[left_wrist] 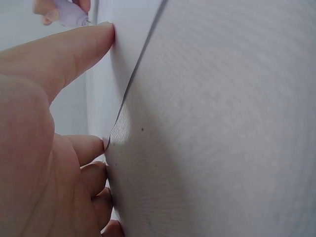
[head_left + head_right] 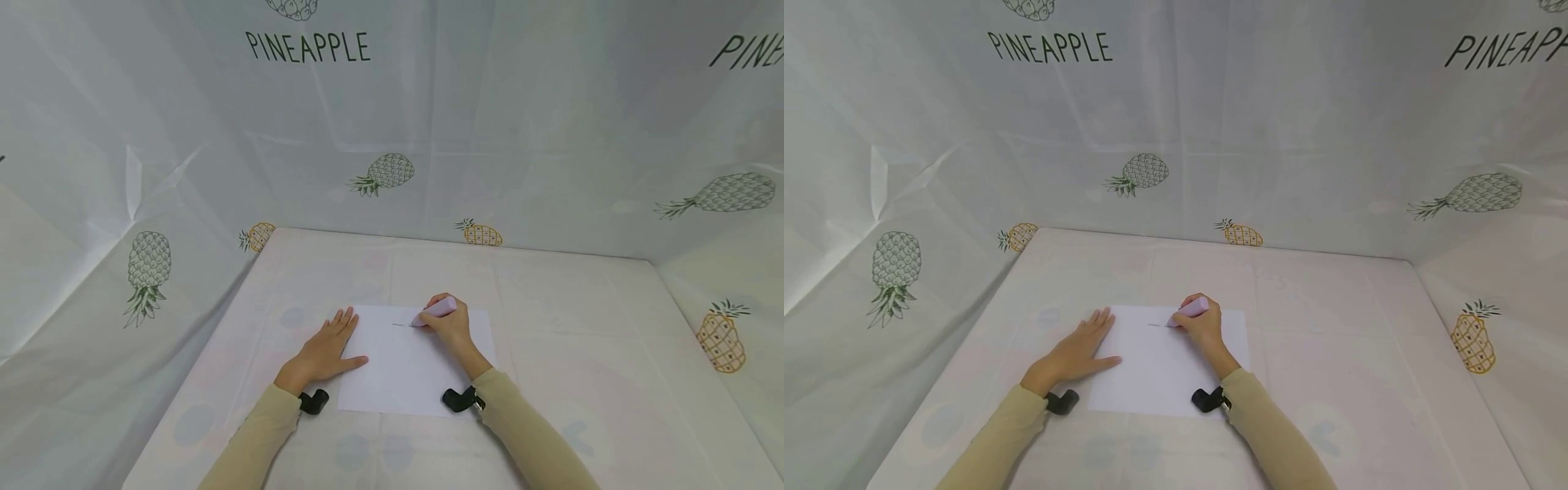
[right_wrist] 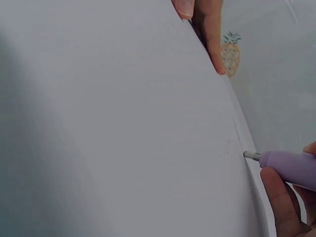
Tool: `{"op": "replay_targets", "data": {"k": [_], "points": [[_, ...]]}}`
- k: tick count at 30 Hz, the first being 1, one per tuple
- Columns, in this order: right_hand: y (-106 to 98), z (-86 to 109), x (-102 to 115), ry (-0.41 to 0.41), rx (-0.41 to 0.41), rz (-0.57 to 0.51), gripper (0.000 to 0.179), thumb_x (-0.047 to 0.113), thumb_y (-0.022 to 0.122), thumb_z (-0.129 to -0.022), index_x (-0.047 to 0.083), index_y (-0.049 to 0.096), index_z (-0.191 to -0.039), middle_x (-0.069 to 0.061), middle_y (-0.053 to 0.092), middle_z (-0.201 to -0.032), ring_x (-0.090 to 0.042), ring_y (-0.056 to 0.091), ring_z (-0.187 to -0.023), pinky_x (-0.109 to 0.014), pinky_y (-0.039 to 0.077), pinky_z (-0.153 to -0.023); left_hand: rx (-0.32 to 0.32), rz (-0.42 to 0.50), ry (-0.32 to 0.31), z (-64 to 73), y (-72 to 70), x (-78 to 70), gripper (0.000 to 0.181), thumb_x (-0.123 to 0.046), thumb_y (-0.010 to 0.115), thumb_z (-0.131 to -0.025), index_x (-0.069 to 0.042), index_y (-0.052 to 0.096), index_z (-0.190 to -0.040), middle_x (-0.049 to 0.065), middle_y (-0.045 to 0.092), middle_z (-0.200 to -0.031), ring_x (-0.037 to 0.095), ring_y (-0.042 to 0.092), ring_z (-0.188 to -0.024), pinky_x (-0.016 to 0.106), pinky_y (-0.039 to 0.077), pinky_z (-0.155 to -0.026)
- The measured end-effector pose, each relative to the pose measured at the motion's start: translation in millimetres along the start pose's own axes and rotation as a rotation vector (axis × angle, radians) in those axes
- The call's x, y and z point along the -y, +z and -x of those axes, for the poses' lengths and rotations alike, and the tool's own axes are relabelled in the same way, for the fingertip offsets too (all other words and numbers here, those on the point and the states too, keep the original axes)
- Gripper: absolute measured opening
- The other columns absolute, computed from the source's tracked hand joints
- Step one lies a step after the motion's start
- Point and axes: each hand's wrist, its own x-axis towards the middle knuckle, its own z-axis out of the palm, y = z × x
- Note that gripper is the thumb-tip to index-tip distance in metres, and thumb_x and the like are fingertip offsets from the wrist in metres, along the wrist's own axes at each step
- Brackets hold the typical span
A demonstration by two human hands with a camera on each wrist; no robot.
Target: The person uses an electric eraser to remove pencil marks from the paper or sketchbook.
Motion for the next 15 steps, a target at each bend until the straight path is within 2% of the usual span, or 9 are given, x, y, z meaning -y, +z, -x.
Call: {"op": "replay_targets", "data": {"k": [7, 15], "points": [[5.2, 0.6, -2.0, -0.046, -0.011, 0.005, 0.025, -0.016, 0.076, -0.069, -0.009, 0.062, -0.089, -0.015, 0.061, -0.086, -0.023, 0.062, -0.079, -0.035, 0.060, -0.058, 0.005, -0.009, -0.007, -2.2, 2.2, 2.4, 0.095, -0.056, 0.060, -0.095, 0.001, 0.018, -0.158, 0.017, 0.008, -0.165, 0.035, 0.006, -0.151, 0.052, 0.013, -0.120], [7.4, -0.8, -3.3, -0.010, 0.005, -0.006, 0.027, -0.015, 0.077, -0.070, -0.011, 0.063, -0.092, -0.011, 0.062, -0.085, -0.020, 0.062, -0.078, -0.035, 0.060, -0.059, 0.010, -0.008, -0.012, -1.4, 1.2, 0.5, 0.095, -0.056, 0.060, -0.095, 0.001, 0.017, -0.158, 0.016, 0.008, -0.165, 0.035, 0.006, -0.151, 0.052, 0.012, -0.120]]}}
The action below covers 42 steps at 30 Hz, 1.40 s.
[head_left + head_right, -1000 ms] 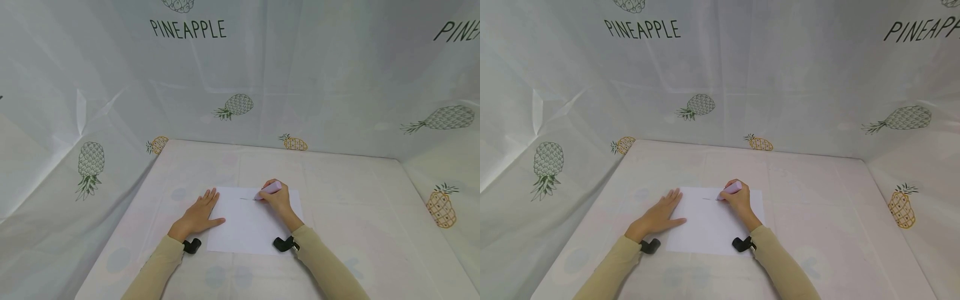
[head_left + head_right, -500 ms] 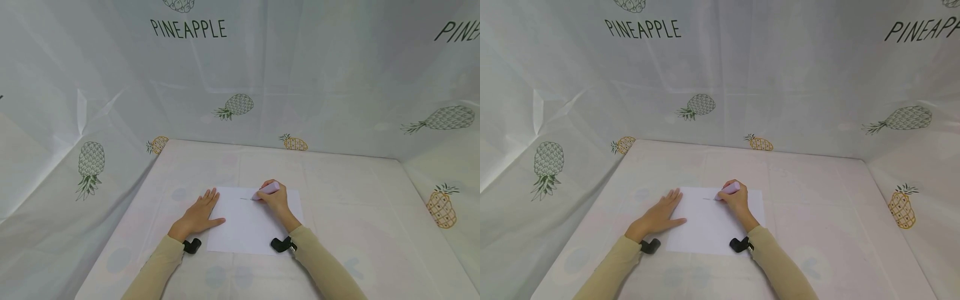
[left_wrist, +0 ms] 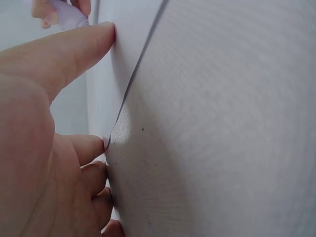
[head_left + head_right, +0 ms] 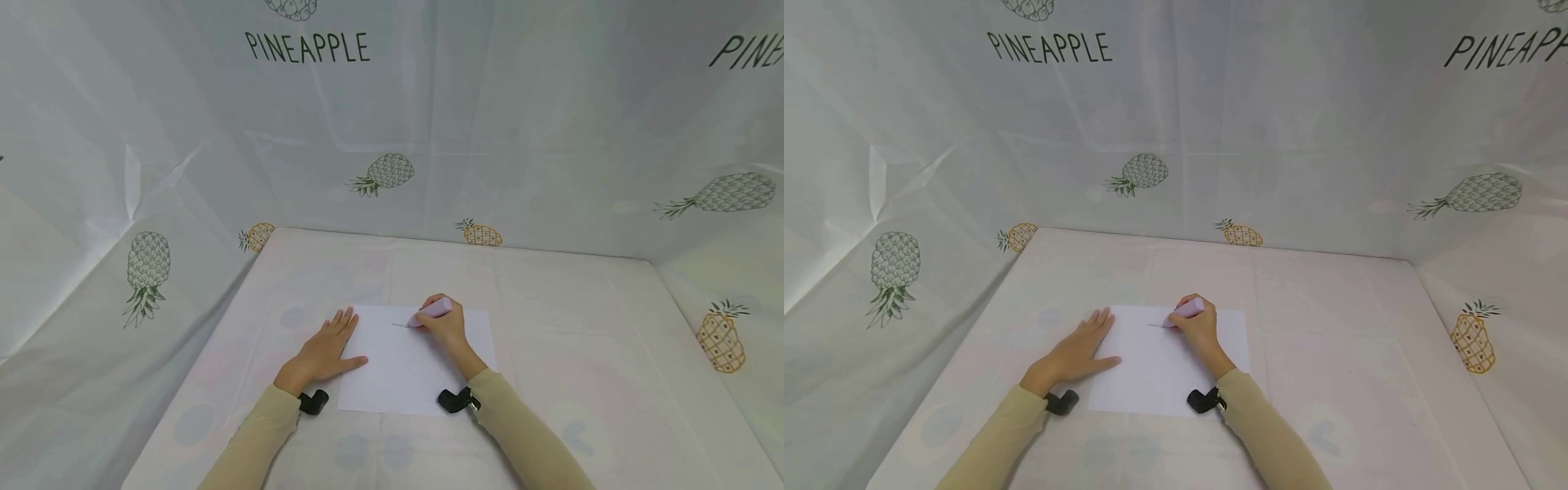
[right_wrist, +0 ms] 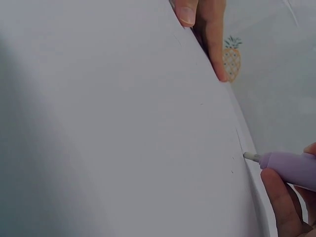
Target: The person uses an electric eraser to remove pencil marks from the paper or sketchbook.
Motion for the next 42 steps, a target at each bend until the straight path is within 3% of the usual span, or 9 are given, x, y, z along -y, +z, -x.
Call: {"op": "replay_targets", "data": {"k": [11, 15, 22, 27, 36, 42], "points": [[7, 18.3, 35, -0.043, 0.022, 0.030, 0.025, -0.016, 0.074, -0.071, -0.017, 0.059, -0.092, -0.010, 0.062, -0.084, -0.017, 0.061, -0.077, -0.041, 0.061, -0.063, -0.008, 0.005, 0.013, -0.1, -0.2, -0.5, 0.095, -0.056, 0.060, -0.095, 0.001, 0.018, -0.157, 0.017, 0.008, -0.165, 0.036, 0.006, -0.151, 0.053, 0.012, -0.120], [8, 16.9, 35, -0.031, 0.022, 0.033, 0.025, -0.015, 0.073, -0.071, -0.016, 0.060, -0.092, -0.009, 0.062, -0.085, -0.017, 0.061, -0.078, -0.042, 0.061, -0.064, -0.006, 0.017, 0.011, 0.1, -1.2, -1.4, 0.095, -0.054, 0.061, -0.095, 0.002, 0.017, -0.157, 0.017, 0.007, -0.165, 0.036, 0.006, -0.151, 0.053, 0.012, -0.120], [7, 0.3, 5, -0.018, 0.018, 0.015, 0.026, -0.016, 0.076, -0.070, -0.013, 0.062, -0.092, -0.009, 0.062, -0.085, -0.019, 0.061, -0.079, -0.045, 0.061, -0.064, -0.005, -0.002, 0.011, -0.2, -0.1, -0.5, 0.095, -0.055, 0.060, -0.095, 0.001, 0.017, -0.157, 0.017, 0.007, -0.165, 0.035, 0.006, -0.151, 0.052, 0.012, -0.120], [8, -0.6, 0, -0.034, -0.007, 0.032, 0.025, -0.014, 0.077, -0.070, -0.009, 0.064, -0.089, -0.010, 0.062, -0.084, -0.020, 0.061, -0.078, -0.038, 0.061, -0.060, -0.007, 0.008, 0.014, -0.1, 0.0, -1.4, 0.095, -0.055, 0.061, -0.095, 0.002, 0.018, -0.157, 0.017, 0.008, -0.165, 0.036, 0.007, -0.151, 0.052, 0.013, -0.120], [4, 1.4, 2, -0.029, -0.011, 0.033, 0.023, -0.015, 0.076, -0.069, -0.010, 0.064, -0.089, -0.011, 0.063, -0.083, -0.019, 0.062, -0.076, -0.036, 0.060, -0.060, -0.009, -0.012, 0.012, -1.8, 4.8, 4.1, 0.095, -0.057, 0.059, -0.095, 0.001, 0.017, -0.158, 0.017, 0.008, -0.165, 0.035, 0.006, -0.151, 0.052, 0.013, -0.120], [3, 13.2, 26, -0.028, 0.002, 0.064, 0.023, -0.015, 0.074, -0.071, -0.014, 0.062, -0.091, -0.014, 0.063, -0.086, -0.019, 0.062, -0.077, -0.040, 0.061, -0.063, -0.005, -0.011, 0.010, -2.4, 5.1, 3.9, 0.096, -0.058, 0.059, -0.094, 0.001, 0.017, -0.158, 0.016, 0.007, -0.165, 0.034, 0.006, -0.151, 0.051, 0.013, -0.120]]}}
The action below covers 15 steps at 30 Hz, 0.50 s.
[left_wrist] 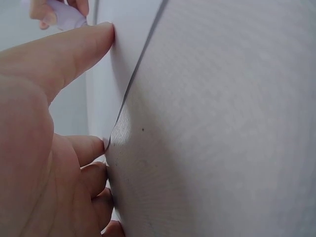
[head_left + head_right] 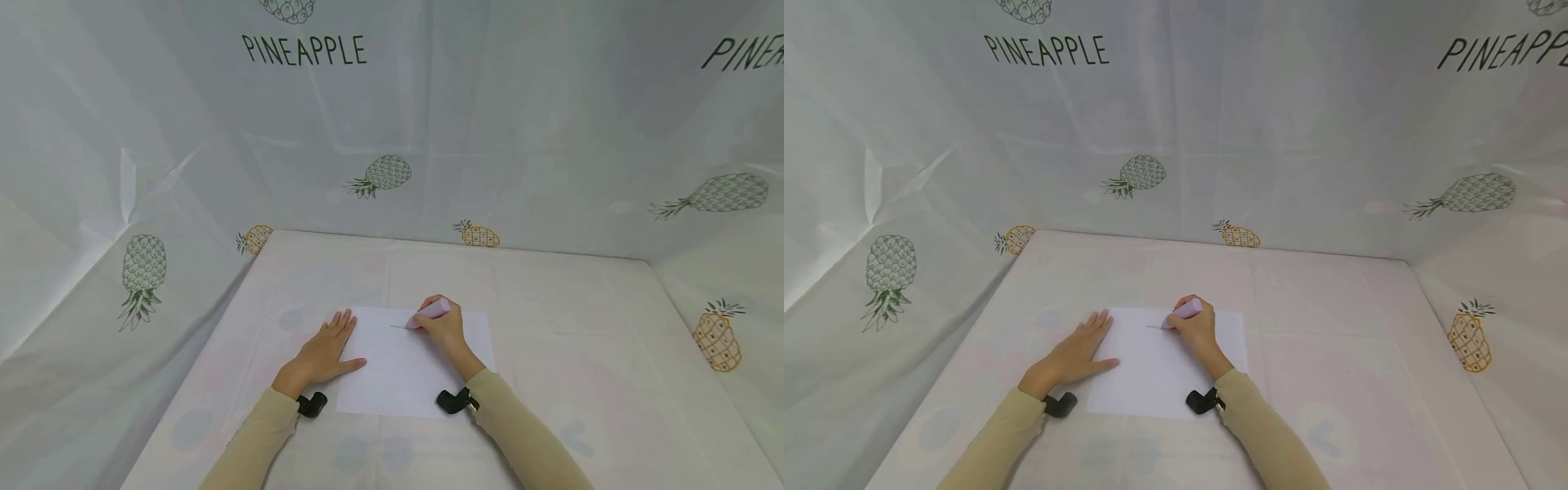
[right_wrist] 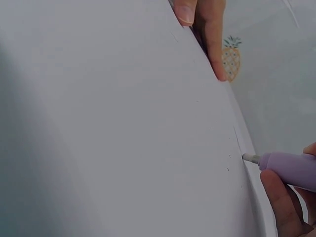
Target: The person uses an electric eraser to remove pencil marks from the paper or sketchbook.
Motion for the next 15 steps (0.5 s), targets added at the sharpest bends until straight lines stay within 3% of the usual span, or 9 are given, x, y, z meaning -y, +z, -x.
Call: {"op": "replay_targets", "data": {"k": [6, 11, 15], "points": [[-1, -10.4, -27, -0.031, -0.020, -0.011, 0.022, -0.012, 0.076, -0.068, -0.006, 0.065, -0.086, -0.012, 0.063, -0.083, -0.020, 0.062, -0.076, -0.034, 0.060, -0.057, 0.000, 0.004, 0.003, -0.6, 0.7, 1.2, 0.096, -0.059, 0.058, -0.094, 0.000, 0.016, -0.158, 0.016, 0.007, -0.165, 0.034, 0.005, -0.151, 0.051, 0.012, -0.120], [1, -10.7, -29, -0.086, -0.021, -0.019, 0.021, -0.012, 0.074, -0.067, -0.001, 0.065, -0.081, -0.012, 0.062, -0.081, -0.021, 0.061, -0.074, -0.032, 0.059, -0.054, -0.002, 0.005, 0.004, -1.3, 1.6, 2.7, 0.097, -0.059, 0.058, -0.094, 0.000, 0.016, -0.158, 0.016, 0.007, -0.165, 0.034, 0.005, -0.151, 0.051, 0.012, -0.120], [2, -10.8, -28, -0.062, -0.017, -0.014, 0.020, -0.012, 0.075, -0.068, -0.004, 0.064, -0.084, -0.015, 0.062, -0.084, -0.023, 0.061, -0.077, -0.033, 0.060, -0.056, -0.005, 0.005, 0.008, -1.4, 1.7, 3.4, 0.097, -0.059, 0.058, -0.094, 0.000, 0.017, -0.158, 0.016, 0.008, -0.165, 0.034, 0.005, -0.151, 0.052, 0.013, -0.120]]}}
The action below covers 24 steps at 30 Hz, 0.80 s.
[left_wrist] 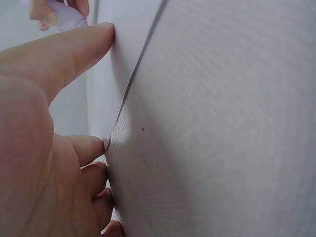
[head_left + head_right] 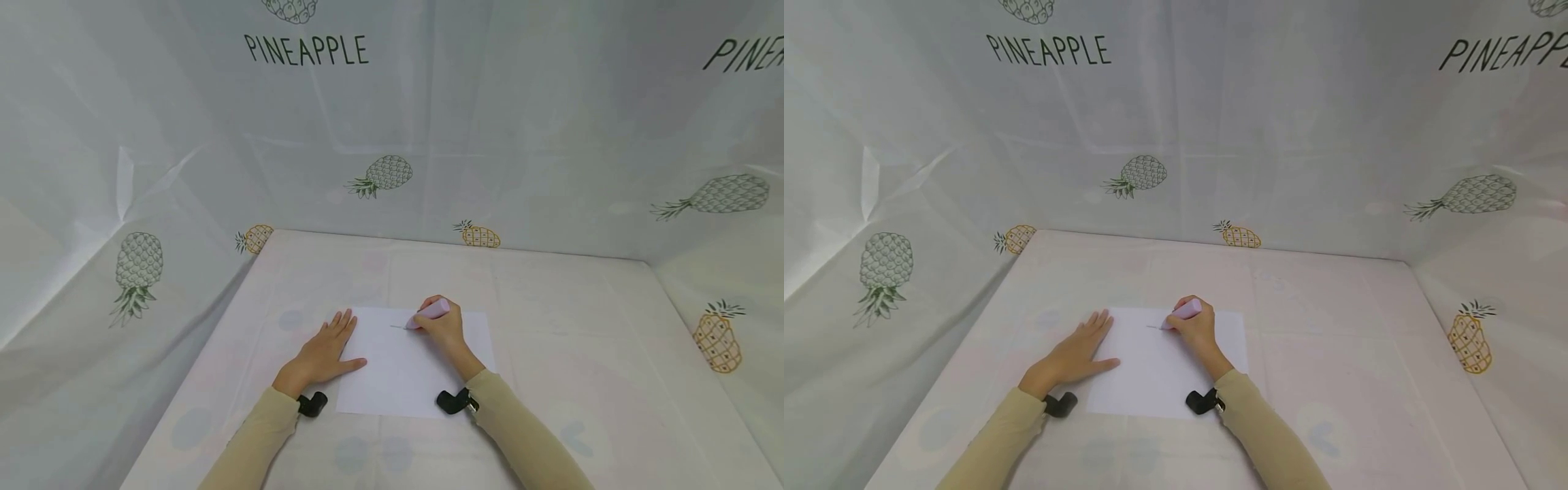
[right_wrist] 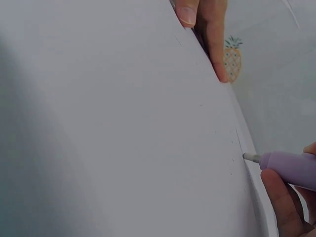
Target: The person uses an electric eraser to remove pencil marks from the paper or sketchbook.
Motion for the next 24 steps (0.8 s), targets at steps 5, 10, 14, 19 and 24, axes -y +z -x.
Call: {"op": "replay_targets", "data": {"k": [5, 10, 14, 19, 24], "points": [[1.7, -0.4, -0.8, -0.013, 0.001, 0.001, 0.020, -0.012, 0.075, -0.068, -0.003, 0.065, -0.084, -0.015, 0.062, -0.083, -0.022, 0.060, -0.076, -0.032, 0.059, -0.056, 0.007, -0.003, -0.003, 0.3, -1.4, -1.8, 0.096, -0.059, 0.058, -0.094, 0.000, 0.017, -0.158, 0.015, 0.007, -0.165, 0.034, 0.005, -0.151, 0.051, 0.012, -0.120], [3.9, 0.4, -2.4, -0.053, -0.001, -0.004, 0.021, -0.011, 0.074, -0.067, 0.002, 0.065, -0.080, -0.013, 0.062, -0.080, -0.021, 0.060, -0.073, -0.030, 0.058, -0.053, 0.000, 0.001, -0.002, 1.2, -2.3, -2.8, 0.096, -0.057, 0.060, -0.094, 0.002, 0.018, -0.157, 0.017, 0.008, -0.165, 0.036, 0.007, -0.151, 0.052, 0.013, -0.120], [5.3, 0.6, -0.3, -0.019, -0.007, 0.005, 0.021, -0.011, 0.076, -0.068, -0.003, 0.065, -0.084, -0.012, 0.063, -0.081, -0.021, 0.060, -0.074, -0.031, 0.058, -0.055, -0.005, 0.005, -0.001, 1.4, -2.5, -3.8, 0.095, -0.055, 0.061, -0.094, 0.002, 0.018, -0.157, 0.018, 0.009, -0.165, 0.036, 0.007, -0.151, 0.053, 0.014, -0.120], [7.7, -0.2, 3.3, 0.022, 0.005, 0.000, 0.023, -0.013, 0.077, -0.069, -0.010, 0.065, -0.089, -0.011, 0.063, -0.081, -0.017, 0.060, -0.074, -0.032, 0.059, -0.057, -0.009, -0.012, -0.002, 1.6, -0.8, -3.1, 0.096, -0.056, 0.061, -0.094, 0.002, 0.019, -0.157, 0.018, 0.009, -0.165, 0.036, 0.008, -0.151, 0.053, 0.015, -0.120], [8.8, -3.2, 3.5, 0.053, 0.043, -0.006, 0.024, -0.016, 0.075, -0.070, -0.015, 0.063, -0.091, -0.010, 0.063, -0.082, -0.016, 0.060, -0.074, -0.035, 0.060, -0.059, -0.003, -0.011, -0.011, 1.5, -0.4, -3.4, 0.096, -0.057, 0.060, -0.094, 0.001, 0.018, -0.158, 0.016, 0.007, -0.165, 0.035, 0.007, -0.151, 0.052, 0.014, -0.120]]}}
